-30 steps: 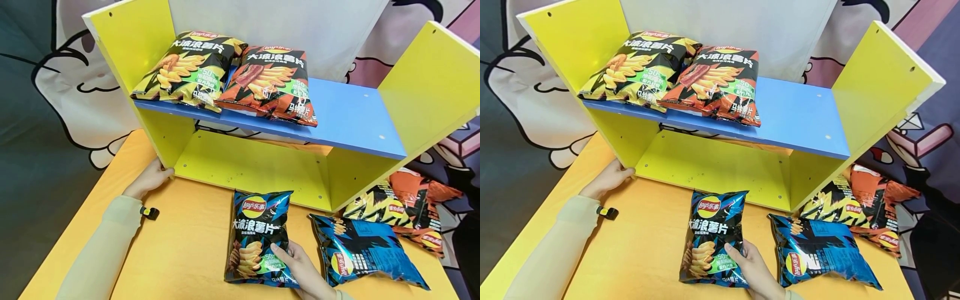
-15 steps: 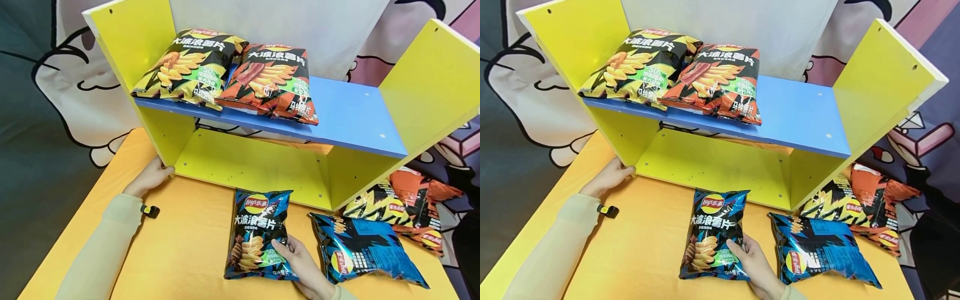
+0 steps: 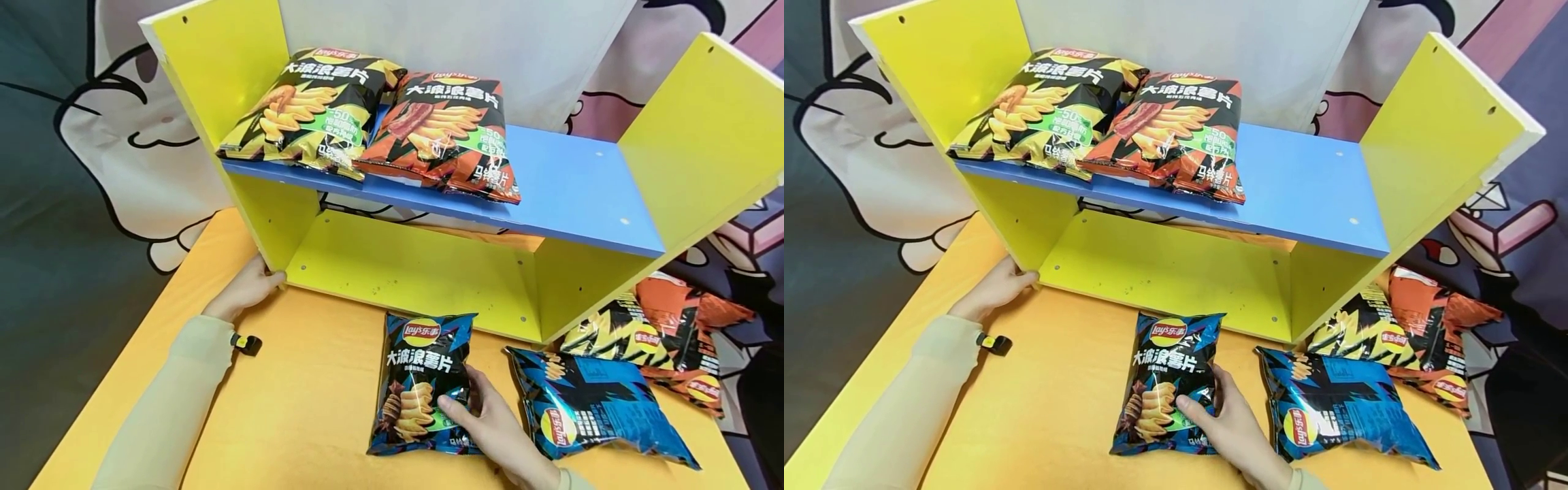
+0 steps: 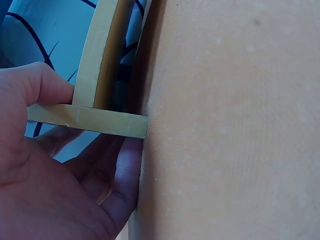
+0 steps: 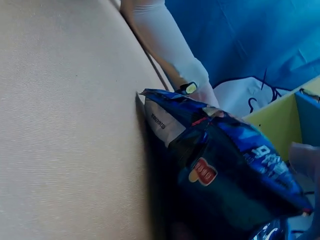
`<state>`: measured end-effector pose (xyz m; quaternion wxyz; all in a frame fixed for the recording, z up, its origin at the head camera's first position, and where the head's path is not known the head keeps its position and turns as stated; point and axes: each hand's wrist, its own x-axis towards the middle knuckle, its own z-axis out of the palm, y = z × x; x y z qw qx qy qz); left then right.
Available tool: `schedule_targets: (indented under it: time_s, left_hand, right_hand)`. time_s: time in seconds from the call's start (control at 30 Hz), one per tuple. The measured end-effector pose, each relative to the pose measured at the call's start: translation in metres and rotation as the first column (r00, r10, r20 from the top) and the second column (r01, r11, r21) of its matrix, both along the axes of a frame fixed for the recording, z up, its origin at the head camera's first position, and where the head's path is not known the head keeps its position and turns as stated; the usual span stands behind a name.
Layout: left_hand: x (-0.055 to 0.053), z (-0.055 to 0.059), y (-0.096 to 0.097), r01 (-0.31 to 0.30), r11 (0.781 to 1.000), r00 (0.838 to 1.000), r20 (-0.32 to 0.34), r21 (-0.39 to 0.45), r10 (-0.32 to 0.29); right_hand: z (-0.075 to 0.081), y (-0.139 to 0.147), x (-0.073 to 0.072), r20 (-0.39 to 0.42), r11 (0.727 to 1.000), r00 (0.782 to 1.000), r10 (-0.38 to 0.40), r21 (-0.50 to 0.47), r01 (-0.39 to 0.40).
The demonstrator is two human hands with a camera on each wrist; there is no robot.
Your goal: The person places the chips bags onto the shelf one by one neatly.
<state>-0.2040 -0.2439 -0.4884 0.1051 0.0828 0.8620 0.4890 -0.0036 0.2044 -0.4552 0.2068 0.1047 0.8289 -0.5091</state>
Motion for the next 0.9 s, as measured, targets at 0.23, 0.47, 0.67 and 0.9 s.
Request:
schedule_targets:
  time_s: [0.23, 0.47, 0.67, 0.9]
  left_hand:
    - [0.001, 0.001, 0.001, -0.007, 1.000, 1.000, 0.000, 0.003, 0.007]
    - [0.002, 0.003, 0.002, -0.007, 1.000, 1.000, -0.009, -0.004, 0.007]
    - [0.002, 0.002, 0.001, 0.002, 1.000, 1.000, -0.003, 0.004, -0.002]
    - [0.002, 0.001, 0.001, 0.007, 1.000, 1.000, 0.009, 0.012, -0.008]
  right_hand:
    - [0.001, -0.007, 0.002, -0.049, 0.988, 0.995, 0.087, 0.134, -0.080]
    - [-0.007, -0.003, 0.004, -0.093, 0.988, 0.992, 0.086, 0.137, -0.072]
    - [-0.011, 0.002, 0.005, -0.117, 0.979, 0.988, 0.104, 0.189, -0.080]
    - [-0.016, 0.002, 0.008, -0.203, 0.986, 0.975, 0.085, 0.156, -0.054]
